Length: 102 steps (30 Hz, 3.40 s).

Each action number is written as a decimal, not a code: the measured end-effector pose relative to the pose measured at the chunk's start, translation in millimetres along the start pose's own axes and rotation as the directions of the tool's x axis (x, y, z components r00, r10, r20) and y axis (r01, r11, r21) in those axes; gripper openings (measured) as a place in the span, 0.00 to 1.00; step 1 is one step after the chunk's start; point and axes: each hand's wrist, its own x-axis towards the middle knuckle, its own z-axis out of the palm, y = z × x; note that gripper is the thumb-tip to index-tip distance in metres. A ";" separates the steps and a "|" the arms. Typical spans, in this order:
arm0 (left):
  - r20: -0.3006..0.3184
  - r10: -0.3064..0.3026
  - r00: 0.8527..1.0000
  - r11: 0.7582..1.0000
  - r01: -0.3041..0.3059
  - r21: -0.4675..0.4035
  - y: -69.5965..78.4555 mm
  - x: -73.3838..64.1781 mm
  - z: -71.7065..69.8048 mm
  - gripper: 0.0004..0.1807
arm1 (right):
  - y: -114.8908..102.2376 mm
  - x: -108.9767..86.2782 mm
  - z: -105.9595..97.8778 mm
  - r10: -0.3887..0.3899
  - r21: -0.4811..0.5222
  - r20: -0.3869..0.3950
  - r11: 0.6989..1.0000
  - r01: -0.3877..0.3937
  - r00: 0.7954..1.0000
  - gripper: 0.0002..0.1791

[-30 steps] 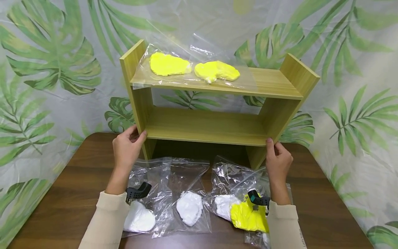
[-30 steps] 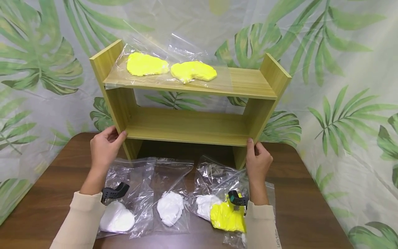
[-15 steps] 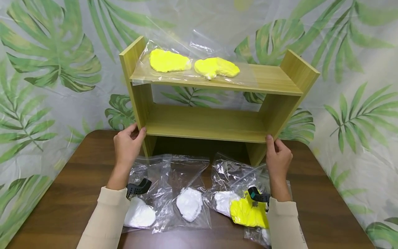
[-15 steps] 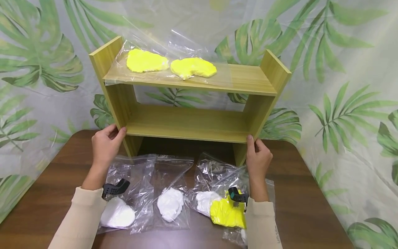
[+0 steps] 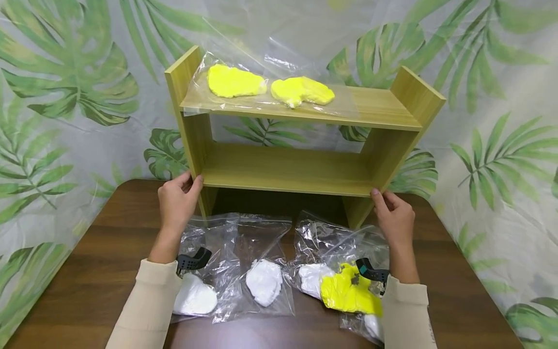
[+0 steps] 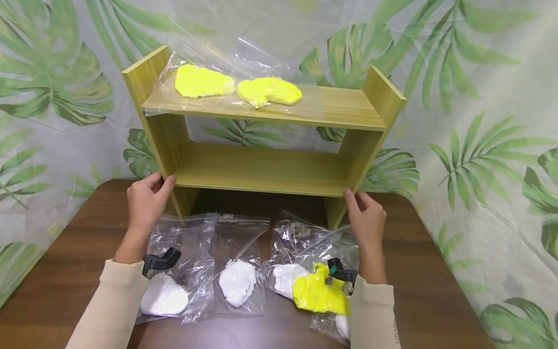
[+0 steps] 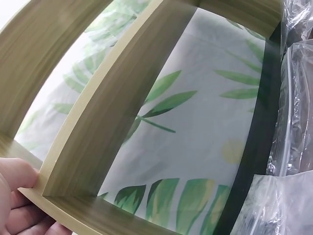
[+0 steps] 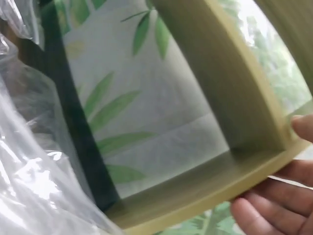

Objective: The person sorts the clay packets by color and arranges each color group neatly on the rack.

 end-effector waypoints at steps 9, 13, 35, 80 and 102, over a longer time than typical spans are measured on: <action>0.000 0.000 1.000 1.000 0.000 0.007 2.7 0.8 1.5 0.14 | -12.6 -10.7 -30.0 0.079 0.015 0.233 0.996 -0.085 0.969 0.31; 0.008 0.001 1.000 1.000 -0.002 0.019 0.7 -0.8 1.6 0.15 | -12.4 -18.9 -39.2 0.070 0.067 0.315 0.993 -0.096 0.947 0.31; -0.030 0.038 0.999 0.999 -0.038 0.008 1.6 -1.1 -0.3 0.12 | 6.5 -62.4 -88.9 0.153 0.069 0.548 0.971 -0.227 0.822 0.28; -0.007 -0.003 1.000 0.999 0.002 -0.036 1.9 -1.5 1.0 0.14 | 64.3 -107.6 -90.3 0.462 -0.263 0.630 0.883 -0.389 0.623 0.22; -0.022 0.002 1.000 1.000 -0.002 -0.027 2.8 -3.8 0.7 0.13 | 52.0 -112.0 -93.3 0.503 -0.033 0.601 0.792 -0.610 0.621 0.15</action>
